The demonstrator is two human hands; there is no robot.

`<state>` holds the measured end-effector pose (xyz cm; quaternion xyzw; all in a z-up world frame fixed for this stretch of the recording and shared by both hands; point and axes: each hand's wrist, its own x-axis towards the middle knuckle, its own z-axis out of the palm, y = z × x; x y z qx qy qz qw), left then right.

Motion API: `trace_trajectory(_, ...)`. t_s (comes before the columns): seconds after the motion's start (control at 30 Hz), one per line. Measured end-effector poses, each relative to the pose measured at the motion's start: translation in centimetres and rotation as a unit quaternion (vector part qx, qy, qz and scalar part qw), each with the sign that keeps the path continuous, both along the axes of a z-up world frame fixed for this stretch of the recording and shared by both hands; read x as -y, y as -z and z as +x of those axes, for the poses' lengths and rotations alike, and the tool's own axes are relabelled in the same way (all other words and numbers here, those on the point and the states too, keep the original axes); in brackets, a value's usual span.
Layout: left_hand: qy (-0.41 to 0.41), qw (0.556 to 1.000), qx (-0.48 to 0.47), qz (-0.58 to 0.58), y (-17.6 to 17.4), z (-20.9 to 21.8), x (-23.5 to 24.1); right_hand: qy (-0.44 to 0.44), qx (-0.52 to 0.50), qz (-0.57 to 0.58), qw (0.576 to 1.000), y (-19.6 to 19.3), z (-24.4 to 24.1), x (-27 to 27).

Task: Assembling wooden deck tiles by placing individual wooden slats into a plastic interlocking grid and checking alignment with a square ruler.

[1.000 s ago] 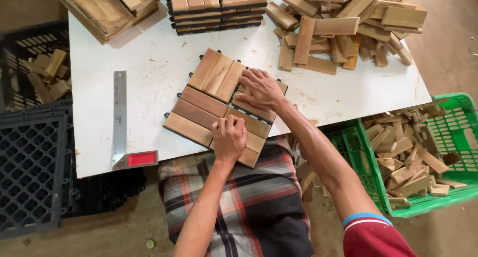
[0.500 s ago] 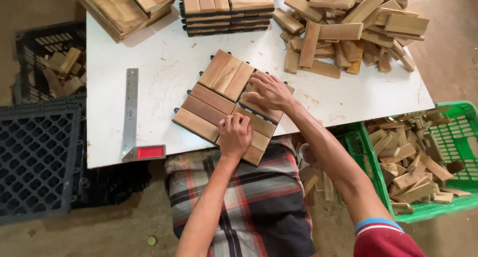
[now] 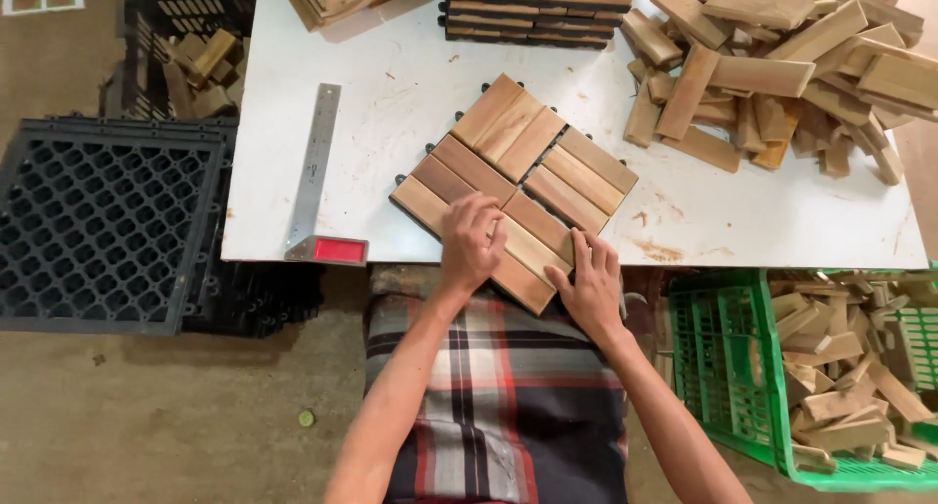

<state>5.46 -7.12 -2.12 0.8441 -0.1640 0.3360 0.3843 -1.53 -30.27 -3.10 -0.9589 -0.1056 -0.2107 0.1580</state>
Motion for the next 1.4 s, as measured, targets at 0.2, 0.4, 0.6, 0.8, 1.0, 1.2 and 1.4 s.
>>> trace_trajectory(0.2, -0.187, 0.957, -0.218, 0.038, -2.2, 1.8, -7.3, -0.032, 0.022, -0.034, 0.999, 0.3, 2.8, 1.5)
trace_trajectory(0.4, -0.181, 0.961, -0.184, 0.102, -0.1, -2.3, -8.5, -0.057, -0.007, -0.036, 0.998, -0.8, 7.8, 5.1)
trace_trajectory(0.6, -0.163, 0.962, -0.182, 0.123, 0.6, -6.4, -7.8, -0.044, -0.071, -0.058, 0.995, -2.6, 8.9, 5.1)
trace_trajectory(0.8, -0.133, 0.956, -0.218, 0.141, -1.5, -5.6, -7.1, -0.014, -0.079, -0.069, 0.994, -1.9, 8.5, 4.6)
trace_trajectory(1.0, -0.079, 0.953, -0.26, 0.138, -4.1, -2.2, -5.7, 0.023, -0.055, -0.081, 0.995, -0.7, 7.8, 3.5)
trace_trajectory(1.2, -0.073, 0.93, -0.282, 0.223, -3.6, 0.1, -4.3, 0.017, 0.019, -0.135, 0.991, -2.6, 7.4, 2.2)
trace_trajectory(1.4, -0.078, 0.929, -0.286, 0.222, -3.6, 0.1, -4.3, -0.048, -0.018, -0.078, 0.996, -1.9, 10.0, -0.4)
